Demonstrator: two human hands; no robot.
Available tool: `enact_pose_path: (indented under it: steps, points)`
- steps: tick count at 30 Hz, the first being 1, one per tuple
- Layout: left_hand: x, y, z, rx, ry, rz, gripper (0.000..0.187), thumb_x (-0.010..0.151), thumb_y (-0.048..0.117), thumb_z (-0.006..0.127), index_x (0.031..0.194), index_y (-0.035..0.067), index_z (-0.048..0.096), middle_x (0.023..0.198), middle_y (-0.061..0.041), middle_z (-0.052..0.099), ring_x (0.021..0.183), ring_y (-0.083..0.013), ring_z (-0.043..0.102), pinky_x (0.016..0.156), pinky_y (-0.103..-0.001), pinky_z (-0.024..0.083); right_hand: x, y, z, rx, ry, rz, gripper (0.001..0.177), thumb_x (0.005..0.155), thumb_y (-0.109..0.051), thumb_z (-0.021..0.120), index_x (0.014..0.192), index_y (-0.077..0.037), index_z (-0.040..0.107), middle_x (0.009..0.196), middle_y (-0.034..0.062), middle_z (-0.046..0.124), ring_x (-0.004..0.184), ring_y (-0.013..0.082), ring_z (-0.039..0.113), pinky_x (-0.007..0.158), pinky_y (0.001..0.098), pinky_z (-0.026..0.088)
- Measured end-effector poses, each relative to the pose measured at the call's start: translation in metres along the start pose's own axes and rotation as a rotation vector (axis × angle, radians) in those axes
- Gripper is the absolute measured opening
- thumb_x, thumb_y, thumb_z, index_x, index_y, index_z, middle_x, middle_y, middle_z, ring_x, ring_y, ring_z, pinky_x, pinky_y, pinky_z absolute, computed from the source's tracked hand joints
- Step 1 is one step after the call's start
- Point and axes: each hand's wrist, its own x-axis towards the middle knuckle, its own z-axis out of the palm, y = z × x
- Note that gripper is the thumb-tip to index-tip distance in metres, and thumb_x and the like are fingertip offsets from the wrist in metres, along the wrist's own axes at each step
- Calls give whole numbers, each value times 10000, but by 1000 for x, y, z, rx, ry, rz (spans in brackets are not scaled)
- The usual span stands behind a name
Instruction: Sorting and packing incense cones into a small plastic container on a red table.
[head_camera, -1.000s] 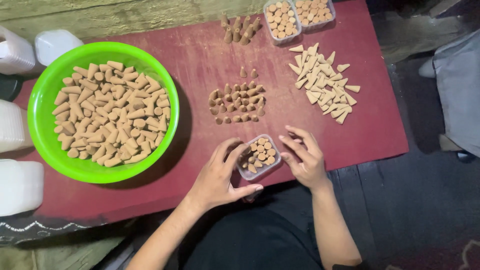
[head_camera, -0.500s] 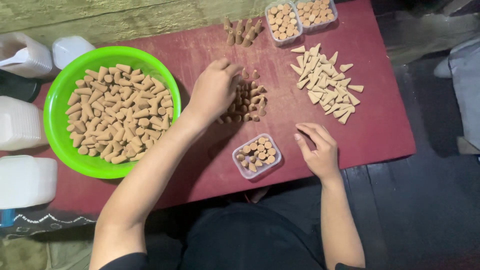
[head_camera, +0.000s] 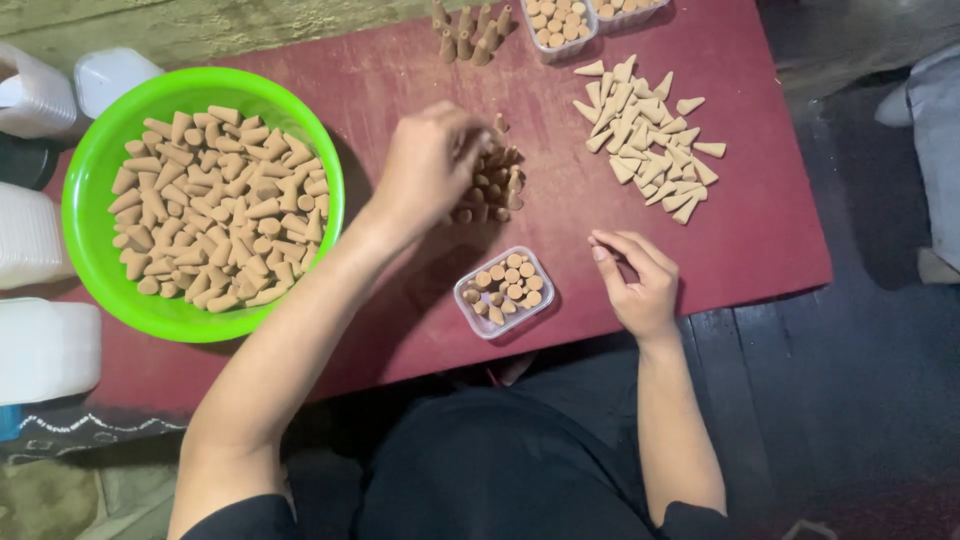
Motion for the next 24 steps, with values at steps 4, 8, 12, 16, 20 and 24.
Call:
enact_pose_path:
  steps: [4, 8, 12, 16, 20, 24]
  points:
    - [-54, 54, 0, -231, 83, 79, 127, 914, 24, 733, 1028, 56, 778, 953, -175, 765, 915, -399, 746, 801, -475, 587, -6, -13, 10, 49, 56, -64, 137, 943, 36, 754, 1078, 54, 767, 934, 174, 775, 821, 341, 753, 676, 434, 600]
    - [-89, 72, 4, -465, 102, 50, 136, 900, 14, 763, 1026, 61, 785, 989, -155, 790, 944, -370, 769, 817, -450, 610, -2, -48, 24, 307, 23, -20, 246, 892, 37, 782, 1109, 124, 707, 1020, 246, 733, 864, 319, 762, 713, 397, 636]
    - [-104, 73, 11, -523, 167, 118, 137, 916, 2, 758, 1037, 61, 786, 987, -124, 788, 925, -343, 776, 818, -436, 626, -7, -47, 31, 400, 33, 12, 173, 862, 93, 790, 1001, 144, 701, 967, 272, 707, 901, 348, 752, 738, 410, 635]
    - [-122, 55, 17, -411, 236, 186, 147, 943, 20, 732, 1085, 38, 768, 1011, -131, 768, 926, -350, 758, 821, -455, 626, -3, -61, 19, 368, 15, 17, 234, 836, 138, 807, 1015, 156, 657, 991, 265, 699, 903, 323, 745, 742, 360, 622]
    - [-139, 39, 16, -307, 315, 152, 146, 938, 33, 734, 1079, 10, 763, 977, -131, 749, 871, -356, 738, 782, -459, 621, 2, -86, 10, -31, -138, -151, 153, 812, 57, 851, 946, 27, 784, 954, 170, 775, 831, 324, 773, 713, 390, 637]
    - [-150, 27, 23, -252, 354, 148, 137, 930, 9, 727, 1062, 5, 765, 976, -136, 746, 854, -358, 726, 776, -461, 614, -2, -92, 19, -172, -202, -266, 84, 854, 41, 806, 931, 20, 782, 952, 159, 768, 802, 311, 766, 714, 387, 644]
